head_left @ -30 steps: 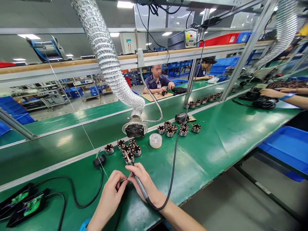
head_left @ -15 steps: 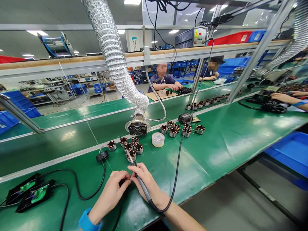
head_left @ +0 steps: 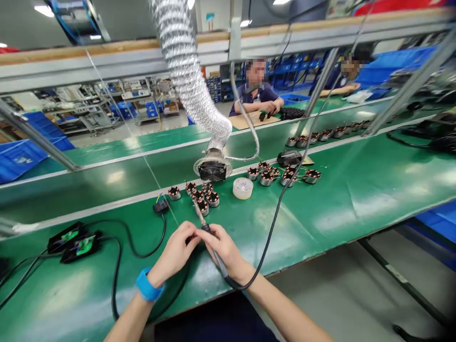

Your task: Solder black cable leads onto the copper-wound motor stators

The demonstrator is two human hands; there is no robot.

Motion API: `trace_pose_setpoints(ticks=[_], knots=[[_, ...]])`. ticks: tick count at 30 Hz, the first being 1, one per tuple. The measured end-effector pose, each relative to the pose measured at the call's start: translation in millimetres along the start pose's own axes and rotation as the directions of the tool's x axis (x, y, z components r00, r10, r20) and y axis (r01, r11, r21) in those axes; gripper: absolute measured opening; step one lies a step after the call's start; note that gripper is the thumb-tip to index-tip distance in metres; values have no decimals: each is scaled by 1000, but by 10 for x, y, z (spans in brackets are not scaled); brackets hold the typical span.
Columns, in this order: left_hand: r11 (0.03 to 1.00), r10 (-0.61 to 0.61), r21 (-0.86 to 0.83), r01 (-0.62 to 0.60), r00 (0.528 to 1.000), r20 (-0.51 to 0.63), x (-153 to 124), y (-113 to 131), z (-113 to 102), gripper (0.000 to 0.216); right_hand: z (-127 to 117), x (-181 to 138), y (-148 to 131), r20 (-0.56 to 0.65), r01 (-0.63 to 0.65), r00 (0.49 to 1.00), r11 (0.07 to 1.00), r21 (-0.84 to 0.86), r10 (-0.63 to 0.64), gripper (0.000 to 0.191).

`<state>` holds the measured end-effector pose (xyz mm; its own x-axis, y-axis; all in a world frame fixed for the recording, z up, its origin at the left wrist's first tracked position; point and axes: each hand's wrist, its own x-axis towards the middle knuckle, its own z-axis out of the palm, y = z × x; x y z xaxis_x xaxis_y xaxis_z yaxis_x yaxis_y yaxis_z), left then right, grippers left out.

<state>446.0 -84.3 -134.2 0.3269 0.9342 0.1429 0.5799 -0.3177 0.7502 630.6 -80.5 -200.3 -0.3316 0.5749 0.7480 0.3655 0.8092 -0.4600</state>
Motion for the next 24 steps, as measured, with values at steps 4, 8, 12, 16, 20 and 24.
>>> trace_pose_setpoints(ticks=[4,8,12,16,20,24], knots=[[999,23,-22,-24,998,-62,-6,14,12,15,-59,0,-18,27,33,999,996,-84,-31,64],[999,36,11,-35,987,-159,-45,32,59,14,-89,-9,-3,62,29,998,998,-48,-26,64],[997,78,27,-74,973,-217,-100,32,116,11,-64,-42,10,-10,31,999,999,-29,-32,63],[997,82,31,-77,973,-215,-126,2,139,9,-66,-43,-18,-127,-62,990,998,8,63,56],[998,65,31,-59,971,-228,-138,-28,149,10,-113,-5,-62,-144,-124,981,990,67,132,49],[996,88,16,-86,964,-253,-151,-42,163,10,-108,10,-75,-157,-149,975,987,64,158,46]])
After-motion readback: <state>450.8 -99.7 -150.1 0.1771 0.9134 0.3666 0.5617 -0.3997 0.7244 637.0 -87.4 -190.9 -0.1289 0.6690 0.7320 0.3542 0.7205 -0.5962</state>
